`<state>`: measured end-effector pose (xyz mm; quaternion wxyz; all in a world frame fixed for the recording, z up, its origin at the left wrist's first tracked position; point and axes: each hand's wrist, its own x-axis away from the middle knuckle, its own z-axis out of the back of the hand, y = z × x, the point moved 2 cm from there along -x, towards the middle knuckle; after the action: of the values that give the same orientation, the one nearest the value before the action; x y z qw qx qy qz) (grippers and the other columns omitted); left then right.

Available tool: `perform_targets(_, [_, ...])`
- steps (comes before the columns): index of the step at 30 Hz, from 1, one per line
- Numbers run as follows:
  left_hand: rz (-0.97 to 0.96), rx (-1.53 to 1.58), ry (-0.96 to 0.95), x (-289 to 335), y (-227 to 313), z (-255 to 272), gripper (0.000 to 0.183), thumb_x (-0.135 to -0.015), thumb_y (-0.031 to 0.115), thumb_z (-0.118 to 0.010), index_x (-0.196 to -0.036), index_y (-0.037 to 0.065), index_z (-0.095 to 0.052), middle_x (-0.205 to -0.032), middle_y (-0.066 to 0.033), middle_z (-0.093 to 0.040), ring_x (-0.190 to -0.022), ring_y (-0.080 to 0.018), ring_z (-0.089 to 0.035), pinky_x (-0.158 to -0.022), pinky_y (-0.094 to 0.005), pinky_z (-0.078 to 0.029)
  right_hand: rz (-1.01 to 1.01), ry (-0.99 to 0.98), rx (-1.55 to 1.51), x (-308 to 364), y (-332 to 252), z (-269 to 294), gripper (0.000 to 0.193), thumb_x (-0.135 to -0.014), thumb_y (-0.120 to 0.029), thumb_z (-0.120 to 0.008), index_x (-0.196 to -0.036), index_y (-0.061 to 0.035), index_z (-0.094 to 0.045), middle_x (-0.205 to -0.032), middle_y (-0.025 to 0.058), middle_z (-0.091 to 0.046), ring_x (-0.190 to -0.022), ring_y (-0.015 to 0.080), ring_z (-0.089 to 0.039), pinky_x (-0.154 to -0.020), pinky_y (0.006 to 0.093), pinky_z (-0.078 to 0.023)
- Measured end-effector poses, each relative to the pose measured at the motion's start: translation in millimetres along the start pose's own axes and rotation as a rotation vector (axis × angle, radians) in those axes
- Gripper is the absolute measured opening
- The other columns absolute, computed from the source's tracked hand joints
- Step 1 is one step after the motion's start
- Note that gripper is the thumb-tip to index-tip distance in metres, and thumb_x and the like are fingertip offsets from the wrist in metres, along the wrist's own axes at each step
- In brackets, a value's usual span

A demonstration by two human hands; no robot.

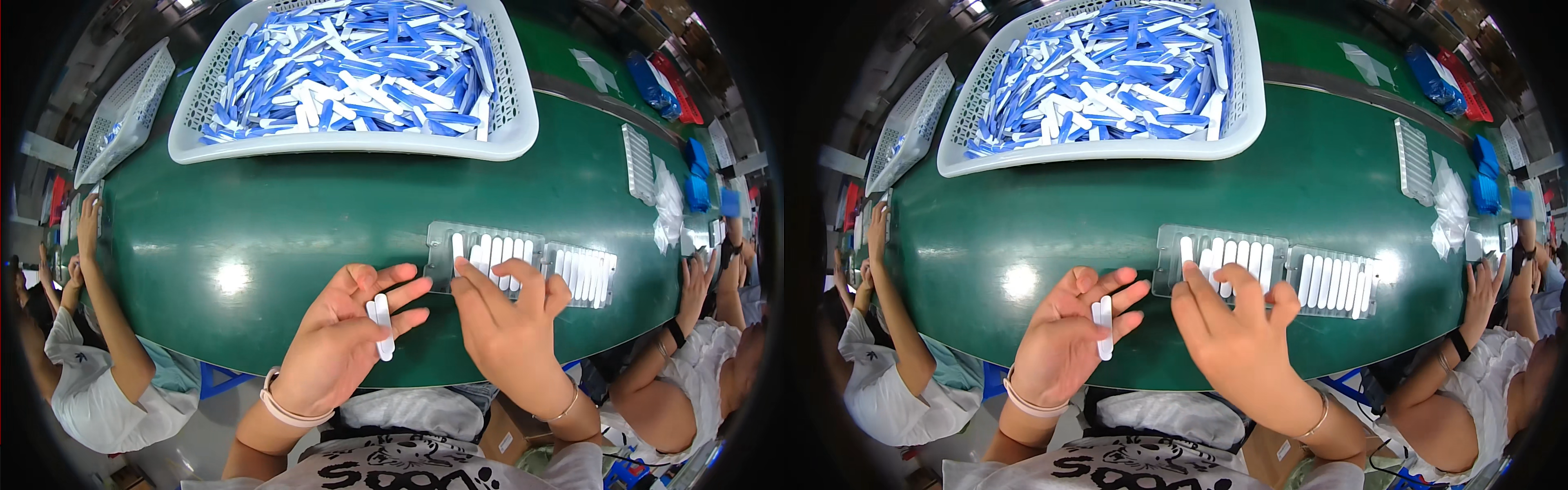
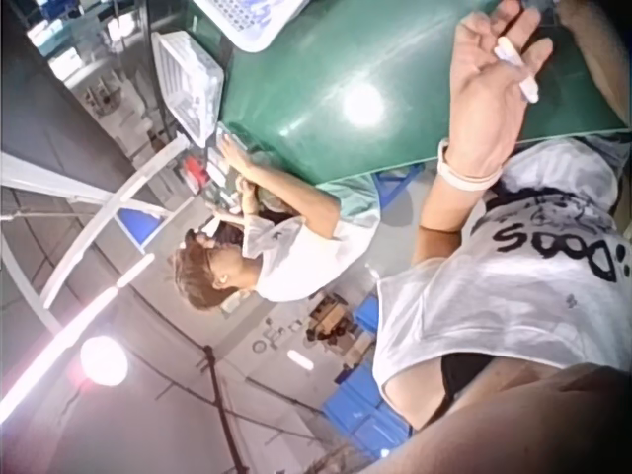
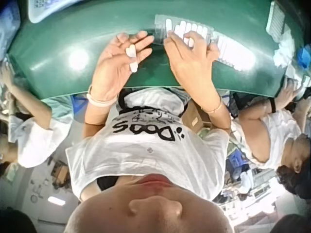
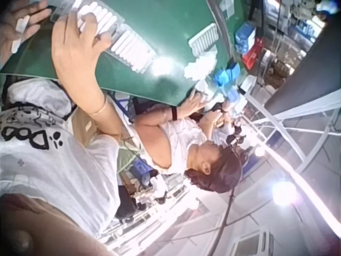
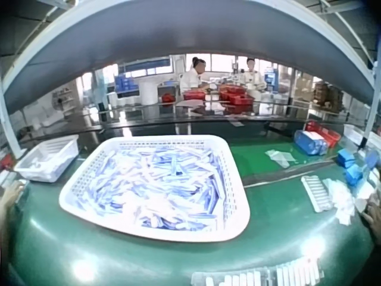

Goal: The person places small white plastic components by hand into plastic organizer trays on an assembly line.

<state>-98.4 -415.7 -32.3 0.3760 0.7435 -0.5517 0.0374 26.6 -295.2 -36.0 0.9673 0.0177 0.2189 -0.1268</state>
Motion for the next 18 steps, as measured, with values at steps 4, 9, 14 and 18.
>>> perform_targets(4, [-0.035,-0.065,-0.043,0.9,-2.0,2.3,0.037,-0.078,-0.020,-0.038,-0.102,0.007,-0.045,-0.133,-0.0208,-0.043,-0.131,-0.0379,-0.036,-0.108,-0.0430,-0.035,0.033,0.004,0.232,-9.1,-11.8,0.7,0.030,-0.068,-0.017,-0.062,-0.096,-0.0090,-0.066,-0.091,0.0006,-0.063,-0.094,0.0179,-0.051,-0.075,0.0423,-0.025])
perform_targets(9, [0.000,-0.061,-0.033,8.7,-3.2,-0.3,0.032,-0.084,-0.014,-0.040,-0.107,0.009,-0.042,-0.135,-0.0247,-0.040,-0.128,-0.0378,-0.040,-0.100,-0.0386,-0.045,0.021,-0.013,0.075,-16.8,3.2,4.5,0.032,-0.068,-0.016,-0.062,-0.098,-0.0077,-0.065,-0.094,0.0030,-0.061,-0.095,0.0199,-0.051,-0.077,0.0450,-0.025])
perform_targets(14, [0.054,-0.152,0.125,12.8,1.6,9.3,0.021,-0.094,-0.002,-0.037,-0.112,0.010,-0.039,-0.124,-0.0238,-0.051,-0.095,-0.0271,-0.065,-0.052,-0.0272,-0.055,-0.010,-0.018,-0.106,7.8,9.9,24.5,0.031,-0.066,-0.022,-0.075,-0.089,-0.0046,-0.066,-0.093,0.0032,-0.055,-0.079,0.0207,-0.050,-0.064,0.0340,-0.035])
perform_targets(18, [0.087,-0.113,0.115,13.2,-2.7,24.0,0.016,-0.096,0.009,-0.042,-0.112,0.010,-0.043,-0.099,-0.0127,-0.058,-0.047,-0.0037,-0.031,-0.039,-0.0196,-0.019,-0.078,-0.058,-0.284,22.8,13.1,13.8,0.029,-0.068,-0.018,-0.077,-0.087,-0.0020,-0.063,-0.087,0.0065,-0.052,-0.073,0.0214,-0.050,-0.057,0.0299,-0.039])
